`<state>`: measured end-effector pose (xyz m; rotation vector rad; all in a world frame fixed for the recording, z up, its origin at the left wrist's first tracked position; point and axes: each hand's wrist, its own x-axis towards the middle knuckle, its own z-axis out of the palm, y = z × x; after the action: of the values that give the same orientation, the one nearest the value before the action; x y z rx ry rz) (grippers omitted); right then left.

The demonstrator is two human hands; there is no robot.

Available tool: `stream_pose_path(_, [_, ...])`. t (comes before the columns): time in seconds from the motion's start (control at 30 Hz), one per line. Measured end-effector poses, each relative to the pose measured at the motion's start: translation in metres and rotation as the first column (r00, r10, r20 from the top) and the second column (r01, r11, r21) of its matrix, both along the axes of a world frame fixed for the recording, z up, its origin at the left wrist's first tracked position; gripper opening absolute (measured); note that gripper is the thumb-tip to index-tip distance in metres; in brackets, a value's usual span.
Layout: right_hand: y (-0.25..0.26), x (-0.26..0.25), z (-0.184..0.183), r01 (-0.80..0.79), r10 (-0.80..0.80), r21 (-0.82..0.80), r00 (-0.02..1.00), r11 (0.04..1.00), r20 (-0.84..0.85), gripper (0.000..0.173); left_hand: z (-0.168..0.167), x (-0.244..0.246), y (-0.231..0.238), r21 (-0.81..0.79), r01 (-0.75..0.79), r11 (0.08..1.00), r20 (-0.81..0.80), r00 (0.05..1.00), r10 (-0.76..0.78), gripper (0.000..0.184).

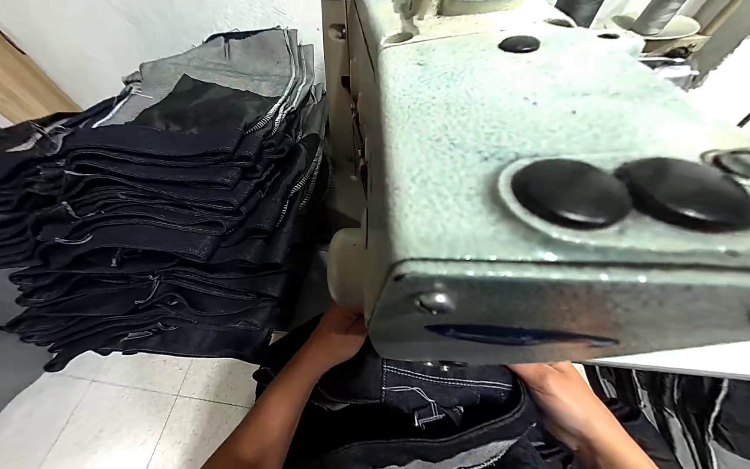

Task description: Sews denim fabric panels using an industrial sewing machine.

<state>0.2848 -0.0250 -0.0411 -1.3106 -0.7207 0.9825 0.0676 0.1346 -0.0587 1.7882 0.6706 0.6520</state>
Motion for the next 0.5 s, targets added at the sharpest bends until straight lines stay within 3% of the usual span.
stream_pose_path(0.07, [-0.001,0.0,-0.001,0.002,-0.003,0.003,1.0,1.0,0.006,0.015,-0.002,0.0,-0.001,-0.007,0.007,1.0,0.065,0.998,-0.007,0.014])
stream_pose_path(0.17, [-0.001,0.0,-0.001,0.002,-0.002,-0.005,1.0,1.0,0.011,0.013,0.032,-0.001,-0.016,0.008,-0.07,0.998,0.017,0.997,0.069,0.009])
stream_pose_path(0.4, [-0.003,-0.003,-0.001,0.01,-0.01,0.007,1.0,1.0,0.004,0.017,0.037,-0.005,-0.016,0.124,-0.024,0.992,0.033,0.999,0.02,0.013])
stream_pose_path(0.5, [-0.003,-0.006,0.0,0.018,-0.018,0.009,1.0,1.0,0.01,0.022,0.043,-0.009,-0.014,0.06,0.027,0.998,-0.083,0.996,-0.022,0.017])
